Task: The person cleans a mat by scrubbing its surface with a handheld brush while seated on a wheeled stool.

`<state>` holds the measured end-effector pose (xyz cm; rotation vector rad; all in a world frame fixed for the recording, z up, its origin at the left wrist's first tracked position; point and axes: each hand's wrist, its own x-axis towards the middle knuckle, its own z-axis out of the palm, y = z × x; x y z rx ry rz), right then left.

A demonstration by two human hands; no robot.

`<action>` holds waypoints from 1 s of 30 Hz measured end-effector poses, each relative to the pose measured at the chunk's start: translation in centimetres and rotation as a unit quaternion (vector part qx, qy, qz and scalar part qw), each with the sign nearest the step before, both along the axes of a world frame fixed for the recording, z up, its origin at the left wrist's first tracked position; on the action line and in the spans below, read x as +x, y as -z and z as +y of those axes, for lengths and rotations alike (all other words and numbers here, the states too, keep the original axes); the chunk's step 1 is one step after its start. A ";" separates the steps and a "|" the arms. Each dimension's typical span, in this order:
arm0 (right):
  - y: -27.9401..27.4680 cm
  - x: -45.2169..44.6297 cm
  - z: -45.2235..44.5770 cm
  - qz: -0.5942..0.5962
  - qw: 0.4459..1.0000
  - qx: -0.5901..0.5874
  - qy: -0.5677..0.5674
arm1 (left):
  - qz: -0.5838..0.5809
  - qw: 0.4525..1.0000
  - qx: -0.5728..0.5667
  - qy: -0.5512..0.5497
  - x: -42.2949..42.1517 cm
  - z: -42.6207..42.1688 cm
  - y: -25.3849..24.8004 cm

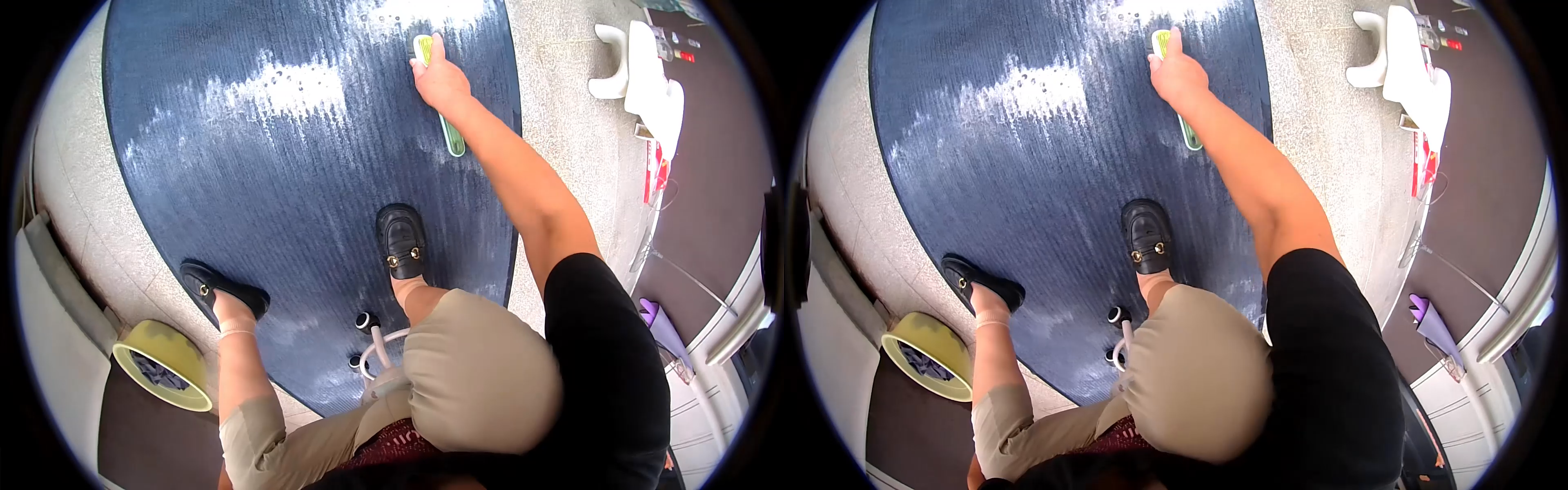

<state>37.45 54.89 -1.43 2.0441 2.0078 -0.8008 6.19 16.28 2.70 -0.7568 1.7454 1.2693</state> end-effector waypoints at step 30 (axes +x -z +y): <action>0.5 -9.1 -2.7 0.068 0.992 0.006 -0.109 | 0.025 0.996 0.060 0.054 -3.6 -7.4 6.5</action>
